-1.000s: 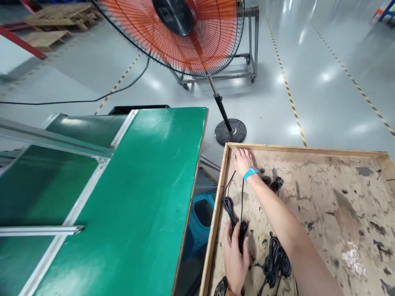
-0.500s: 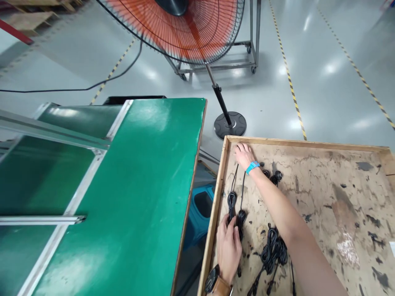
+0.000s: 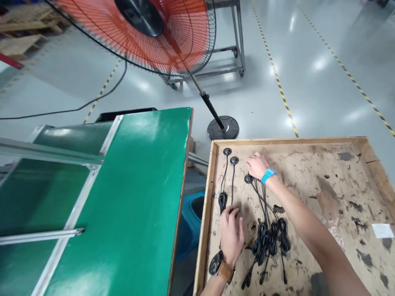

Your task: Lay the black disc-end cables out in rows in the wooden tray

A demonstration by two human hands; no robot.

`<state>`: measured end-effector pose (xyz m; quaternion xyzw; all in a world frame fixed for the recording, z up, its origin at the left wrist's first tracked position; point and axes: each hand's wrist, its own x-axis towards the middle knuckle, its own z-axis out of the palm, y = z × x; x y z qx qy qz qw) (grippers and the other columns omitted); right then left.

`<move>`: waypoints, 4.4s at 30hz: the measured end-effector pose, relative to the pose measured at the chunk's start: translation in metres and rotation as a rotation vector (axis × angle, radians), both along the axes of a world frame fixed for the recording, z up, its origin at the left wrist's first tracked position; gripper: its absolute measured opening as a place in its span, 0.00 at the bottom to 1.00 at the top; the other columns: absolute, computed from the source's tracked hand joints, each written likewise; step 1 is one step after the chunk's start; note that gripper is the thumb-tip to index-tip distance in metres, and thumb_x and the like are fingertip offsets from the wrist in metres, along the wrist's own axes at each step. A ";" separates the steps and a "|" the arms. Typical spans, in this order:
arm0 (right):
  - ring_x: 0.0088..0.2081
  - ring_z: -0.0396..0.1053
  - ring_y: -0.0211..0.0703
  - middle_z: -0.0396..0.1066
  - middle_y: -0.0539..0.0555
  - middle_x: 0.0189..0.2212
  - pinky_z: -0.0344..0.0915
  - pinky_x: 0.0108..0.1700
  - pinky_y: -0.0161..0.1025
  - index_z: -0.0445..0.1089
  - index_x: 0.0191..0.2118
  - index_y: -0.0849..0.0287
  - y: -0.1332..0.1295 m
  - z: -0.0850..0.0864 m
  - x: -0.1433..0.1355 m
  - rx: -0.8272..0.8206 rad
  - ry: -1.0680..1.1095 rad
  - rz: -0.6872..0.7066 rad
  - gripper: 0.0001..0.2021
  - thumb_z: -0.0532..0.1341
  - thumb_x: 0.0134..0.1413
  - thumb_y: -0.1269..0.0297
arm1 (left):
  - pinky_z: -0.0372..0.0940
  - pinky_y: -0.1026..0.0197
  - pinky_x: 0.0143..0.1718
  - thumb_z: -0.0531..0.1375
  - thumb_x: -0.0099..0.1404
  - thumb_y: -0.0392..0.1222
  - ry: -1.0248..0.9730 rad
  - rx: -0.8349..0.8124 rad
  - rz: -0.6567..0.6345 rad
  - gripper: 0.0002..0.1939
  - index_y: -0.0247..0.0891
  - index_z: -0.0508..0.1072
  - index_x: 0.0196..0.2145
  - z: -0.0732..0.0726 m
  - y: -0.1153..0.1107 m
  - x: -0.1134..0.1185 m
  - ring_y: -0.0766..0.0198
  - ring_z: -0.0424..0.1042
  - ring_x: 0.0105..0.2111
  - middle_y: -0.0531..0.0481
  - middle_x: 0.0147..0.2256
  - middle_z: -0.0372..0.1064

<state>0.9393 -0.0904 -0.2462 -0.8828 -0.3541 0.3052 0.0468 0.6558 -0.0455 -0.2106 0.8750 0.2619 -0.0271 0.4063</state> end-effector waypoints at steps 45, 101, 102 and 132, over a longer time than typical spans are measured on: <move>0.36 0.73 0.54 0.75 0.54 0.32 0.72 0.40 0.50 0.70 0.37 0.47 -0.168 0.108 -0.240 0.200 0.205 -1.491 0.19 0.62 0.49 0.38 | 0.66 0.57 0.42 0.57 0.68 0.36 -0.042 -0.199 -0.133 0.06 0.38 0.66 0.43 -0.024 0.034 0.202 0.59 0.72 0.39 0.45 0.41 0.71; 0.47 0.75 0.49 0.76 0.57 0.47 0.67 0.59 0.58 0.68 0.48 0.55 -0.036 -0.008 -0.023 1.205 0.850 -1.295 0.18 0.66 0.51 0.61 | 0.69 0.54 0.49 0.50 0.73 0.48 0.210 -0.323 0.202 0.23 0.32 0.61 0.60 0.007 -0.061 0.012 0.53 0.73 0.51 0.34 0.53 0.70; 0.45 0.76 0.49 0.75 0.58 0.46 0.69 0.56 0.58 0.68 0.48 0.55 -0.032 -0.023 -0.019 1.122 0.745 -1.247 0.17 0.64 0.52 0.59 | 0.70 0.54 0.50 0.48 0.73 0.46 0.230 -0.271 0.170 0.26 0.32 0.58 0.64 0.008 -0.064 0.014 0.51 0.72 0.54 0.32 0.57 0.67; 0.55 0.60 0.52 0.68 0.64 0.54 0.59 0.62 0.52 0.69 0.56 0.65 0.001 -0.103 -0.032 0.443 -0.233 -0.517 0.21 0.47 0.66 0.63 | 0.70 0.55 0.55 0.47 0.63 0.20 0.437 0.046 -0.093 0.37 0.38 0.57 0.69 -0.033 -0.088 -0.015 0.52 0.64 0.62 0.37 0.65 0.59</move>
